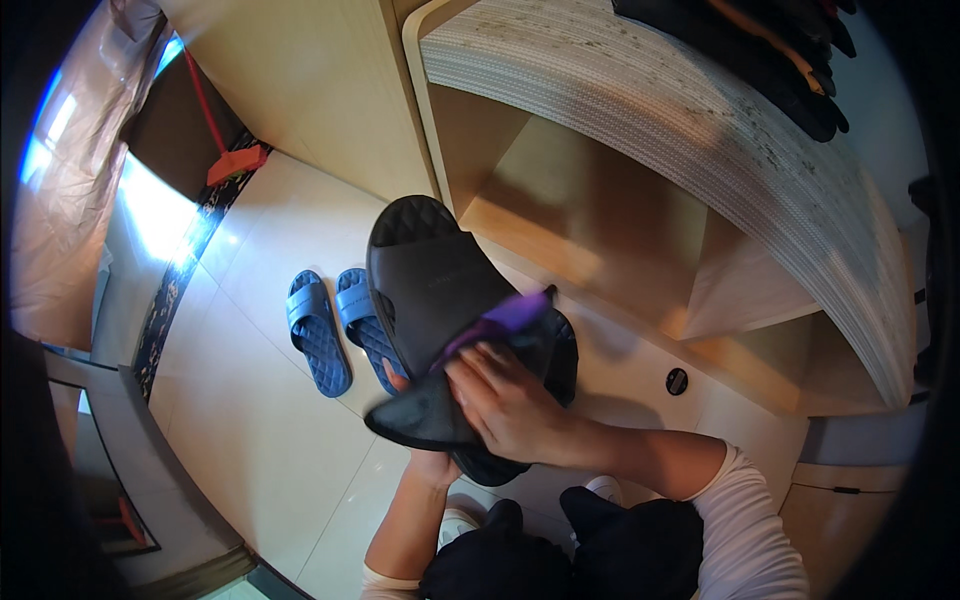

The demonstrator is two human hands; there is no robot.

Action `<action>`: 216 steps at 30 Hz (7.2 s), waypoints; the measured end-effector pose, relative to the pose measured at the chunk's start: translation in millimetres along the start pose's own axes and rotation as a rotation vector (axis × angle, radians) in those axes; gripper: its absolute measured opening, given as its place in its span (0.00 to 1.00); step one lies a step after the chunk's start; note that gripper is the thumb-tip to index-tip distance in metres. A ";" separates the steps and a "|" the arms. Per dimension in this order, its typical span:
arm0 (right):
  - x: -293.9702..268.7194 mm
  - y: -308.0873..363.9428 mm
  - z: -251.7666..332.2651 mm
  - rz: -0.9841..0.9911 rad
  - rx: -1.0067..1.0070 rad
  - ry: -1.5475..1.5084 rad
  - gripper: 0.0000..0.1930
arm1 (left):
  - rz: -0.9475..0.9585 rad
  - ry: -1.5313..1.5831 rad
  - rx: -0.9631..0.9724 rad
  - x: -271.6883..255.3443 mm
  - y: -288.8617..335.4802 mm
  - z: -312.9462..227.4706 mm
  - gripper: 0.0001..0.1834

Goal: The person kneels and wipes several pairs of slippers and slides with a purple cloth, then wipes a small side table and a kettle. The person handles each item one at a time, turning them over to wipe different surfaces, and places them back on the floor or table.

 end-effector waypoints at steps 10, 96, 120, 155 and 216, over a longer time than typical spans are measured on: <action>4.6 -25.9 -32.0 -0.033 0.012 -0.057 0.09 | -0.190 -0.310 -0.168 25.2 11.5 18.7 0.47; -6.3 7.3 -1.0 0.109 -0.071 0.012 0.22 | -0.193 0.195 0.317 61.1 3.0 -11.4 0.45; 3.8 11.4 -22.7 -0.175 0.092 -0.344 0.18 | -0.608 -0.106 0.434 56.6 2.2 -15.5 0.36; -8.2 44.3 -56.8 -0.581 0.448 -1.930 0.25 | -0.389 -0.078 -0.161 54.9 -16.8 18.1 0.21; -0.8 19.1 -29.0 -0.296 0.287 0.102 0.16 | 0.021 -0.350 -0.382 -2.3 20.2 3.6 0.31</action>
Point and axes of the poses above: each hand's wrist, its own y-axis away from the middle knuckle, its own x-axis out of the palm, z = x × y, the point moved 1 cm from there along -y, towards the middle knuckle, and after that the axes turned 13 degrees about -x, right-handed, at the moved point
